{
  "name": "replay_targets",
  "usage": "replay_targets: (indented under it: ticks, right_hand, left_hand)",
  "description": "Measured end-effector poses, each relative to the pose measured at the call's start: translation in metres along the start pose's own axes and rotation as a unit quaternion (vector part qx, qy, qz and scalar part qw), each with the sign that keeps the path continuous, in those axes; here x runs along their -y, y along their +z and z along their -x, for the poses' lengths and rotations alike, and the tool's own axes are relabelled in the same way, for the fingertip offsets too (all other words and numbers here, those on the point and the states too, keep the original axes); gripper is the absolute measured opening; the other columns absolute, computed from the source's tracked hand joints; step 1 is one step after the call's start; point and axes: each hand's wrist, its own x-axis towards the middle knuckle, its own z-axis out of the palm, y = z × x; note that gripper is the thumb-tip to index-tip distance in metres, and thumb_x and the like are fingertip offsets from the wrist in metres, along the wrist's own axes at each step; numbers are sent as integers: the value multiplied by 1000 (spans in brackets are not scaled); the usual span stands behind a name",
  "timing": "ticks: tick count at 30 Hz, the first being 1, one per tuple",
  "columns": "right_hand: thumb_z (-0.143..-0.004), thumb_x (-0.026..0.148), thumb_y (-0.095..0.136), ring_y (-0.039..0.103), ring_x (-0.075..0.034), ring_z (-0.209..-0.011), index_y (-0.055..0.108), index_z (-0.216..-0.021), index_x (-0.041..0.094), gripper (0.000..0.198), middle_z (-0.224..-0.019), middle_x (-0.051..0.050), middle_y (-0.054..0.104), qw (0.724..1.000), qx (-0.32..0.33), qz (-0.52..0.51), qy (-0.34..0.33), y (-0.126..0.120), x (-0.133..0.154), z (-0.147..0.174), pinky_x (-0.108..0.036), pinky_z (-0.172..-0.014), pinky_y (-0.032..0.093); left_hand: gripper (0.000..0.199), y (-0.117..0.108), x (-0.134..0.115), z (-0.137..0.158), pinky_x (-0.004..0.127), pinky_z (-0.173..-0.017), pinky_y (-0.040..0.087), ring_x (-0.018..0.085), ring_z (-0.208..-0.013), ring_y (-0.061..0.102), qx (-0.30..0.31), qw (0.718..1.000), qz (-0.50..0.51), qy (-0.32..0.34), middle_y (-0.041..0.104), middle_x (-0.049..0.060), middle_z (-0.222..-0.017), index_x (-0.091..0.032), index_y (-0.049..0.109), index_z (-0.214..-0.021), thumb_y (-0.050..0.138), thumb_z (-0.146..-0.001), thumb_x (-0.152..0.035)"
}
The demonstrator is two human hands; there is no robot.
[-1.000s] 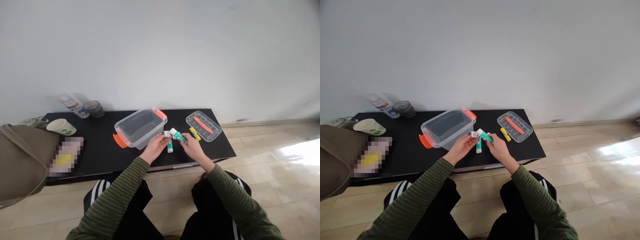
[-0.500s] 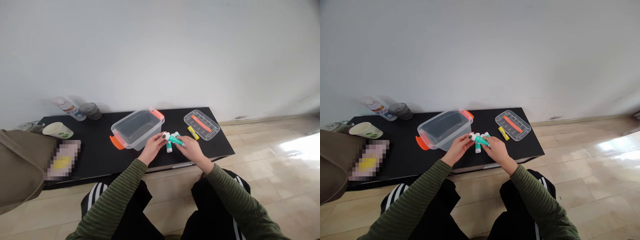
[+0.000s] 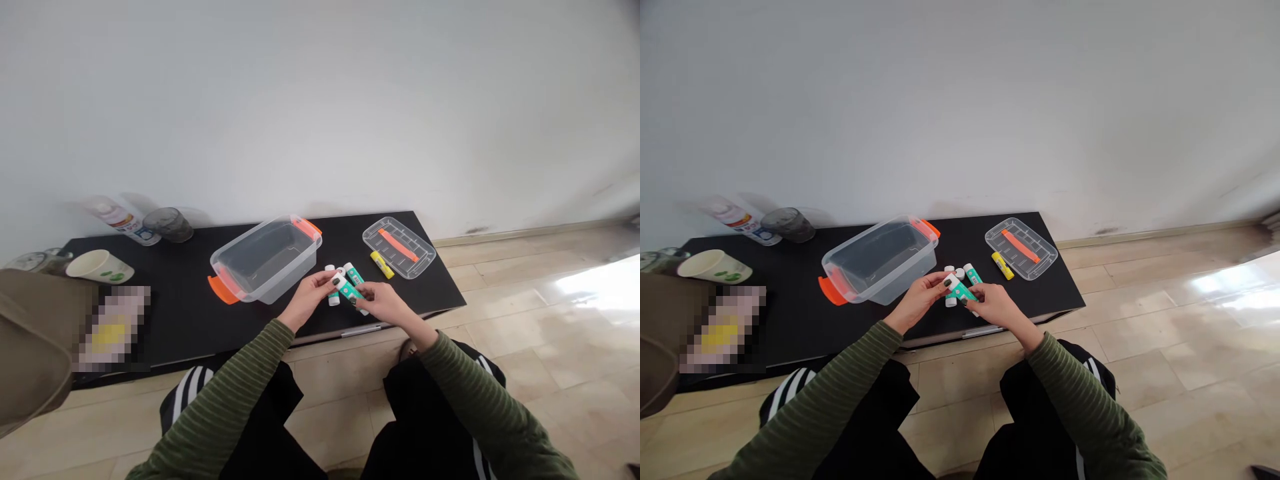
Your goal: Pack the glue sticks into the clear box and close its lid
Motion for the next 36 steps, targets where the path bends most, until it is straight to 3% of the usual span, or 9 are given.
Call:
replay_targets:
  ticks: [5, 8, 11, 14, 18, 24, 31, 36]
  right_hand:
    - [-82, 28, 68, 67, -16, -78, 70, -94, 19, 14, -83, -1, 73, 994, -41, 100, 30, -8, -13, -12, -24, -70, 45]
    - [-86, 31, 66, 68, -19, -88, 68, -99, 20, 17, -91, -3, 73, 981, -84, 164, 66, -16, -19, -18, -25, -75, 45]
    - [-89, 34, 61, 67, -23, -98, 65, -106, 19, 23, -100, -8, 72, 960, -106, 238, 100, -23, -24, -24, -29, -79, 44]
    - [-91, 33, 57, 65, -27, -104, 63, -112, 16, 28, -107, -14, 71, 936, -100, 310, 135, -25, -26, -30, -32, -80, 45]
    - [-93, 33, 54, 62, -29, -111, 63, -113, 13, 29, -111, -18, 69, 915, -83, 364, 155, -21, -27, -39, -33, -82, 46]
    - [-93, 30, 54, 58, -29, -114, 64, -111, 14, 26, -113, -19, 67, 900, -88, 394, 165, -13, -29, -45, -34, -81, 48]
    - [-95, 28, 51, 48, -28, -119, 64, -114, 16, 26, -121, -16, 62, 898, -135, 418, 29, 1, -21, -41, -34, -84, 49]
    - [-94, 32, 55, 52, -28, -112, 66, -108, 14, 25, -110, -16, 66, 899, -96, 426, 16, 20, -18, -42, -31, -78, 49]
  left_hand:
    - [43, 3, 4, -27, 43, -97, 51, 26, -104, 68, -35, 974, -206, 88, 73, 12, -113, -17, 71, -117, 75, -78, -35]
    - [36, -1, 4, -37, 45, -103, 47, 27, -111, 65, -74, 907, -382, 161, 70, 11, -120, -19, 70, -118, 67, -83, -29]
    - [31, -5, 8, -42, 47, -107, 43, 30, -120, 59, -74, 831, -514, 198, 67, 12, -125, -19, 71, -114, 64, -84, -24]
    - [33, -6, 16, -44, 49, -107, 42, 33, -121, 57, -54, 787, -581, 201, 66, 14, -127, -18, 70, -115, 65, -83, -21]
    - [26, -6, 25, -47, 51, -110, 36, 34, -121, 56, -44, 748, -627, 214, 66, 14, -126, -20, 71, -109, 64, -83, -21]
    - [19, -5, 30, -52, 51, -114, 30, 31, -119, 58, -42, 740, -635, 218, 68, 12, -121, -21, 68, -103, 60, -86, -21]
    - [17, -1, 26, -50, 49, -115, 28, 29, -113, 60, -52, 744, -629, 217, 71, 9, -110, -23, 66, -99, 60, -83, -20]
    - [18, 3, 26, -45, 52, -118, 21, 27, -114, 60, -42, 745, -626, 225, 72, 8, -101, -23, 68, -100, 57, -86, -21]
